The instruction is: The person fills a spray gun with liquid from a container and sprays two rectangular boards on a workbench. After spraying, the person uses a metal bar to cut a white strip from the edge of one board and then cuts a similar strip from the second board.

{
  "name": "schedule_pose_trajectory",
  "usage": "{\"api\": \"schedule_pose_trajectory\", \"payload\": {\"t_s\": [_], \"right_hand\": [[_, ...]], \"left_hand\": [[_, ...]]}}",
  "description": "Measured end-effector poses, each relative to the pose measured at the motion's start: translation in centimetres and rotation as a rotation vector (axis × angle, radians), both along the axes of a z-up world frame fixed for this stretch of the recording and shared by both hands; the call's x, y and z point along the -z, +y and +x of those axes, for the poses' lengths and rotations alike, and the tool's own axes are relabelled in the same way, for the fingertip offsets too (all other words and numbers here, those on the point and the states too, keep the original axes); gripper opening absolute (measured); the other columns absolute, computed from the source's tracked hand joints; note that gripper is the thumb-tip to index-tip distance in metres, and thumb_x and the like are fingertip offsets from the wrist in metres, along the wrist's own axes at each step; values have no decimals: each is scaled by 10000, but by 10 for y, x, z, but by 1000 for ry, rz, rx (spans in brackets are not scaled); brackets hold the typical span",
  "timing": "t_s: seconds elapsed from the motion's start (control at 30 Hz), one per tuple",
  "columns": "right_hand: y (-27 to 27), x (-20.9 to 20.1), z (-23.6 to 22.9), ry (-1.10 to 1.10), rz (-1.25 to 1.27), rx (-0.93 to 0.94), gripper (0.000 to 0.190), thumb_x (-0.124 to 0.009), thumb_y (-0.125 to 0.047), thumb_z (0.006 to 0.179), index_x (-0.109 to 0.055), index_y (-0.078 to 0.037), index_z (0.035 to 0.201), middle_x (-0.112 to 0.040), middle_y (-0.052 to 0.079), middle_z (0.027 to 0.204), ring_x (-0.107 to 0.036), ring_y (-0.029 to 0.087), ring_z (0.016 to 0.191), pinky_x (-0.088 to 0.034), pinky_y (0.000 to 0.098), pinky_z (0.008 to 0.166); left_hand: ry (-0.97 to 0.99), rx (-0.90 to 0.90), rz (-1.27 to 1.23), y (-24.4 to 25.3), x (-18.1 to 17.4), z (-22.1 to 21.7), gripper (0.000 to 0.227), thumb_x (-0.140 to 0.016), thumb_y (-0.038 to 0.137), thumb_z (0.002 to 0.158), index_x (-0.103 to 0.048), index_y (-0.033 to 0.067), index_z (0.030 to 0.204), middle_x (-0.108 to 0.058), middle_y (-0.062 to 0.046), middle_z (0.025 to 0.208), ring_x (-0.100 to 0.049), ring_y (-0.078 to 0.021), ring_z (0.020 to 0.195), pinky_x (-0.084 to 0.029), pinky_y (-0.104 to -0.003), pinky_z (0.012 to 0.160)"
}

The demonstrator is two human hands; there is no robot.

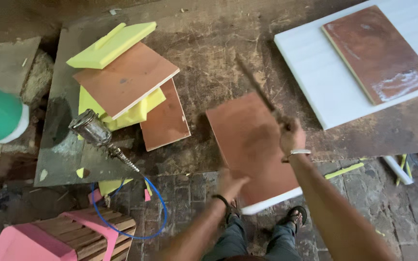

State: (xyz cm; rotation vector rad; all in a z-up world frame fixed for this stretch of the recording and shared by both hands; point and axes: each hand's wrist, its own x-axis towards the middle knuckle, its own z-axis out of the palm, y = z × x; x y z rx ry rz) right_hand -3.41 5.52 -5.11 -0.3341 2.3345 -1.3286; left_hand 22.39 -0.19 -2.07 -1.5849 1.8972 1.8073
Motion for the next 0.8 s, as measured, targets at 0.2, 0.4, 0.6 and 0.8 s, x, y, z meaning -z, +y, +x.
{"api": "schedule_pose_trajectory", "payload": {"t_s": [0.2, 0.4, 0.6, 0.8], "right_hand": [[77, 27, 15, 128, -499, 152, 80, -615, -51, 1064, -618, -34, 1142, -567, 15, 949, -495, 112, 859, -429, 270, 744], [188, 87, -16, 232, -168, 254, 177, -615, -87, 1055, -647, -10, 1211, -690, 86, 1027, -580, 139, 913, -468, 292, 802], [172, 82, 0, 128, -5, 129, 147, -642, -118, 1040, -681, -40, 1158, -714, 142, 935, -617, 194, 877, -515, 360, 768], [104, 56, -31, -105, -73, 49, 205, -643, -156, 973, -667, -123, 1174, -673, 24, 979, -613, 127, 840, -507, 302, 696]], "left_hand": [[203, 693, -337, 67, 21, -74, 388, -733, 198, 834, -715, 128, 1215, -722, -113, 1262, -707, -277, 1097, -553, -401, 959], [258, 295, -555, -9, 13, -146, 579, -745, 262, 852, -588, 52, 1368, -662, -229, 1228, -645, -375, 1098, -534, -488, 890], [-523, 409, -827, -81, -3, -102, 1292, -805, 770, 634, -236, 132, 1603, -300, -199, 1650, -378, -370, 1465, -429, -613, 1096], [-653, 126, -724, -77, -1, -60, 1312, -842, 786, 582, -260, 151, 1572, -251, -254, 1619, -319, -444, 1445, -366, -644, 1097]]}}
